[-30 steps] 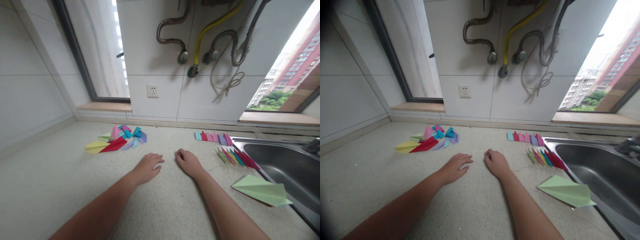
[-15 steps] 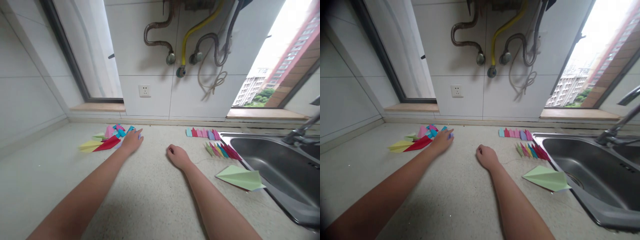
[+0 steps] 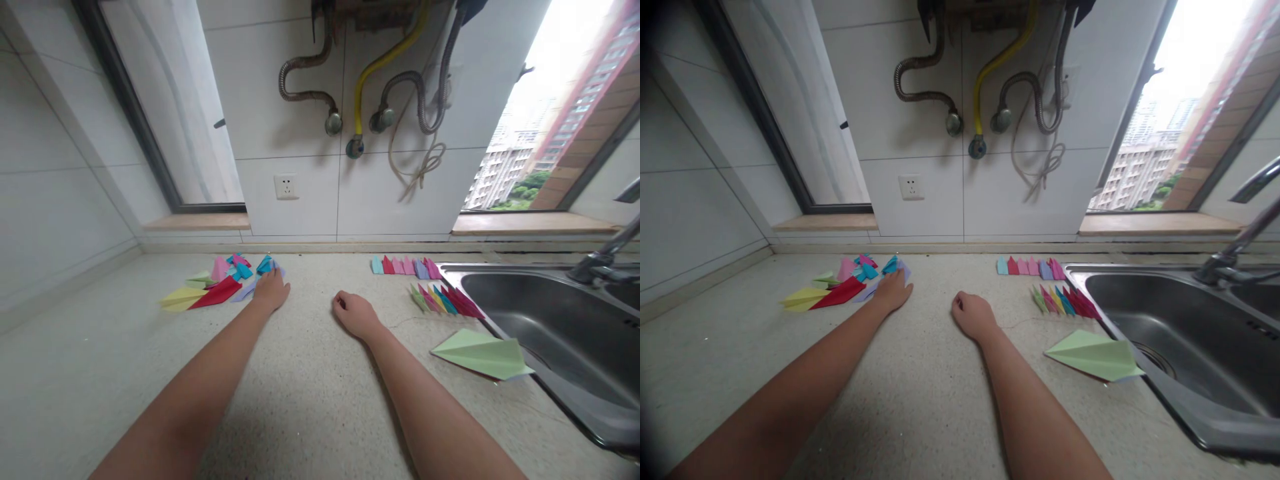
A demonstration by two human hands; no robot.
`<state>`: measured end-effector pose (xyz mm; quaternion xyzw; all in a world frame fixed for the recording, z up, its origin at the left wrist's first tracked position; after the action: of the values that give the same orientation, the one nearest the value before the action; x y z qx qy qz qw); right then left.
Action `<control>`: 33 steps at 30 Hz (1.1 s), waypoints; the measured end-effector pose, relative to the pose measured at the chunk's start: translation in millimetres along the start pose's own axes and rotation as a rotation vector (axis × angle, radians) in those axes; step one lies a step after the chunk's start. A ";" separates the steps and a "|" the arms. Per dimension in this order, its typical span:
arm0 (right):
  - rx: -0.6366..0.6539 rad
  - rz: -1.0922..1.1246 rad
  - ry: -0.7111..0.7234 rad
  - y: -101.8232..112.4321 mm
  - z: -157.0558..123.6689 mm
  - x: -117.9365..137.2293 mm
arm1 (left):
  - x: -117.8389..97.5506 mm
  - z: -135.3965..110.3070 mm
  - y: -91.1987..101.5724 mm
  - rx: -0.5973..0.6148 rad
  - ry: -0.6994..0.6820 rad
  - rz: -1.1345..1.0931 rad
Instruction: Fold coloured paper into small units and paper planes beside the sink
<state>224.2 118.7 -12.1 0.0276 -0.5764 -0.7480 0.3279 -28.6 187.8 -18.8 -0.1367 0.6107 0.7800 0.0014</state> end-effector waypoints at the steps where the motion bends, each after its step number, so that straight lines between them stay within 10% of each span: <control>1: -0.002 -0.001 0.001 -0.1 0.0 -0.3 | -0.1 -2.9 2.6 -0.009 -0.009 -0.005; 9: 0.002 0.020 -0.004 -1.3 0.6 -2.6 | 7.4 -44.8 33.9 -0.070 -0.083 -0.435; 17: -0.087 0.252 -0.029 0.3 0.9 -6.8 | 3.8 -109.2 43.4 0.133 -0.006 -1.029; 33: -0.150 0.753 -0.003 -3.7 1.6 -2.4 | -9.4 -112.3 30.4 0.388 -0.106 -1.286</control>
<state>223.7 121.7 -15.6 -0.2112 -0.4902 -0.6153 0.5800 -1.0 74.6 -12.2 -0.4319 0.5358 0.5059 0.5201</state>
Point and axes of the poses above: each hand's wrist, its own z-axis towards the middle knuckle, its own y-axis out of the back of the hand, x = y × z, the point moved 5 cm from there along z, towards the middle knuckle, and after that the axes turned 12 degrees about y, right-handed, at the moved point
